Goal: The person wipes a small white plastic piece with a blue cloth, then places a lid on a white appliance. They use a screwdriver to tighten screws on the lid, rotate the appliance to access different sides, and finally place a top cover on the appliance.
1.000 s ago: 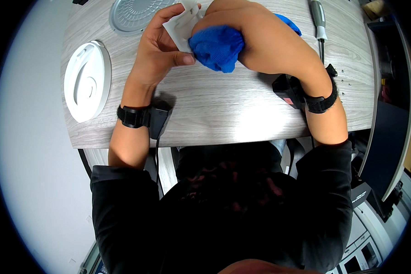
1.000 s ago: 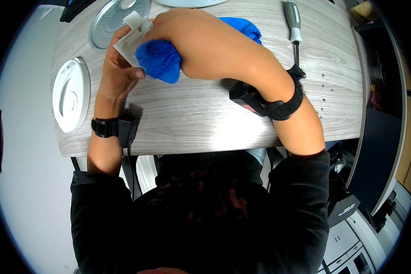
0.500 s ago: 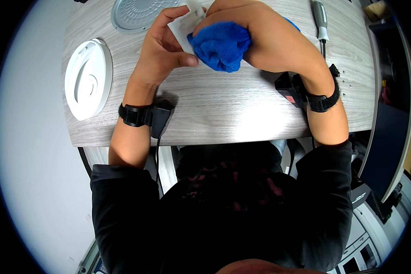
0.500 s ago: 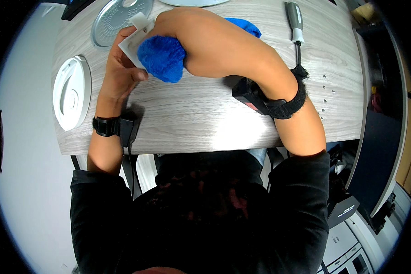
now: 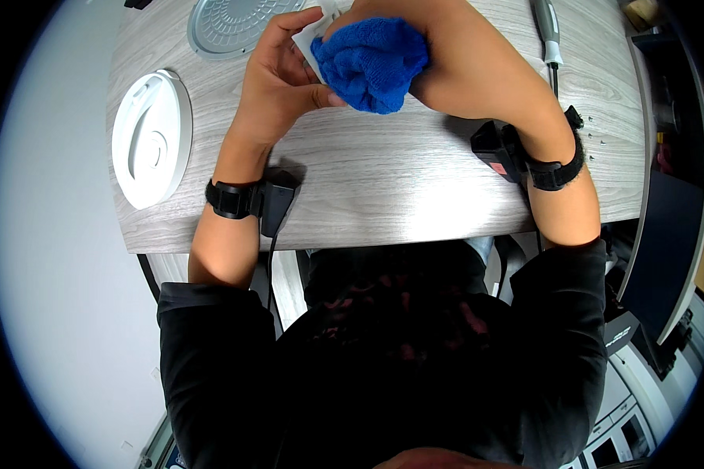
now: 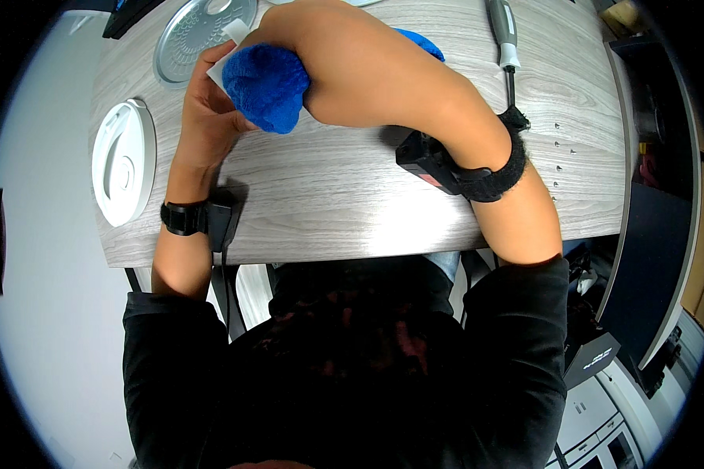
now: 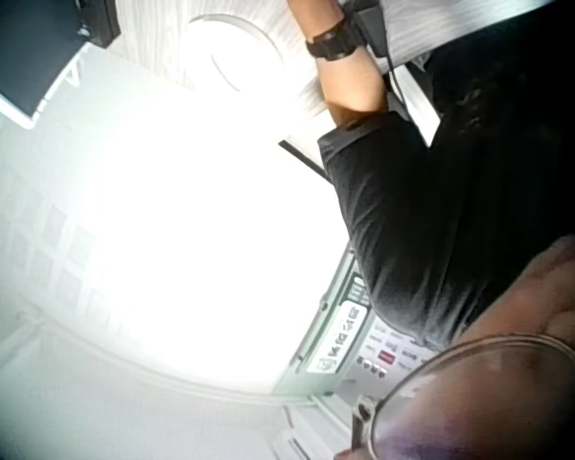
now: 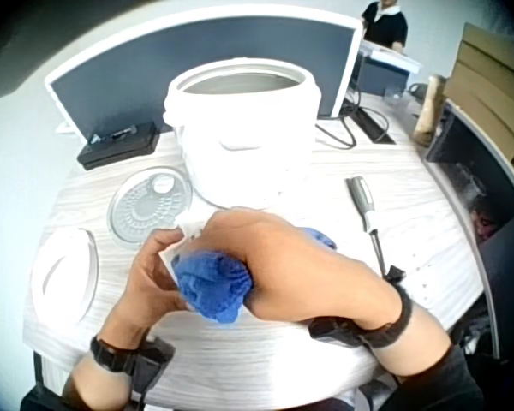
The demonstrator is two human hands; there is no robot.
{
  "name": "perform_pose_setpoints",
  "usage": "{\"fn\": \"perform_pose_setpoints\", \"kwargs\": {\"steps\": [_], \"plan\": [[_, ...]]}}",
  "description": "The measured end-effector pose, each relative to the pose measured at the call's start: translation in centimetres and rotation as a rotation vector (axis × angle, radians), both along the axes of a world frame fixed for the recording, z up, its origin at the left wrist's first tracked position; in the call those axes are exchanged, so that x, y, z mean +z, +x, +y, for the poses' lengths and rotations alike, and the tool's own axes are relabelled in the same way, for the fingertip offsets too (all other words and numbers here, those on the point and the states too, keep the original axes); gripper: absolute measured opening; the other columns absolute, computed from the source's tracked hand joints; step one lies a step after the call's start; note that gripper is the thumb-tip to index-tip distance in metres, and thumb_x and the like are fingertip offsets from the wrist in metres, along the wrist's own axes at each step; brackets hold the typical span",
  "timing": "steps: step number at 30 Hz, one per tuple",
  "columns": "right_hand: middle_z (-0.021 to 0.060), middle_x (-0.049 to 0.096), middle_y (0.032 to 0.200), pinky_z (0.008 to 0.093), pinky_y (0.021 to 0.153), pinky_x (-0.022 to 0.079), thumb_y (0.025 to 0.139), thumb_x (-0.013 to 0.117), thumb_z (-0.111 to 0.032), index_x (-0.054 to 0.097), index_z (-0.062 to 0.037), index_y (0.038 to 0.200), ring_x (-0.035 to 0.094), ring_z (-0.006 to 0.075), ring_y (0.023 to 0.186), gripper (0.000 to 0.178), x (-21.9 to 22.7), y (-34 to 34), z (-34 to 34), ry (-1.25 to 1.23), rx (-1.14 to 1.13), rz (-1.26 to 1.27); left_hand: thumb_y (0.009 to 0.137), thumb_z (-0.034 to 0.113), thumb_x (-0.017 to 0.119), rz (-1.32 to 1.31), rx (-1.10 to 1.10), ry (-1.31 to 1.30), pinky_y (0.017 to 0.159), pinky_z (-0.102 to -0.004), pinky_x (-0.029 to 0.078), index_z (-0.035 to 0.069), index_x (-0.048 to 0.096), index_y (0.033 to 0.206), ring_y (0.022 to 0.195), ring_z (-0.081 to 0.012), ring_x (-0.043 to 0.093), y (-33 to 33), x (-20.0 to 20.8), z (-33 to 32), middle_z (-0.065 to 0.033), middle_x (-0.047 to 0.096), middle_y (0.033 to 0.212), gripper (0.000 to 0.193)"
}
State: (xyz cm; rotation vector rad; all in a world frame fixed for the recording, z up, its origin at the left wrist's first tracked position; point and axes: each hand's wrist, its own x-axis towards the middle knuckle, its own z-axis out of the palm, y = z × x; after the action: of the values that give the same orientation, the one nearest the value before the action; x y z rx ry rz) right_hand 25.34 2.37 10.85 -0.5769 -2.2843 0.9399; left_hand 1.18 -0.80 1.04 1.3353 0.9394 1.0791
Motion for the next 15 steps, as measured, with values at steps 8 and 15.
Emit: {"fn": "perform_pose_setpoints", "kwargs": {"steps": [8, 15], "plan": [[0.0173, 0.065, 0.096, 0.0401, 0.088, 0.047, 0.068, 0.063, 0.007, 0.069, -0.0013, 0.110, 0.060, 0.0365, 0.095, 0.043, 0.6, 0.5, 0.0, 0.057, 0.075, -0.091, 0.058, 0.004, 0.091, -0.114, -0.071, 0.079, 0.091, -0.0358, 0.059, 0.012, 0.047, 0.140, 0.112, -0.0205, 0.065, -1.0, -1.2, 0.7, -0.0073, 0.066, 0.122, 0.094], [0.0144, 0.067, 0.102, 0.0387, 0.089, 0.048, 0.074, 0.068, -0.001, 0.068, -0.0032, 0.112, 0.062, 0.0328, 0.096, 0.038, -0.8, 0.6, 0.8, 0.175, 0.065, 0.058, 0.064, -0.001, 0.088, -0.226, -0.142, -0.002, 0.093, -0.0353, 0.057, 0.009, 0.050, 0.137, 0.114, -0.0191, 0.063, 0.2, -0.1, 0.6, -0.0034, 0.065, 0.123, 0.083]]}}
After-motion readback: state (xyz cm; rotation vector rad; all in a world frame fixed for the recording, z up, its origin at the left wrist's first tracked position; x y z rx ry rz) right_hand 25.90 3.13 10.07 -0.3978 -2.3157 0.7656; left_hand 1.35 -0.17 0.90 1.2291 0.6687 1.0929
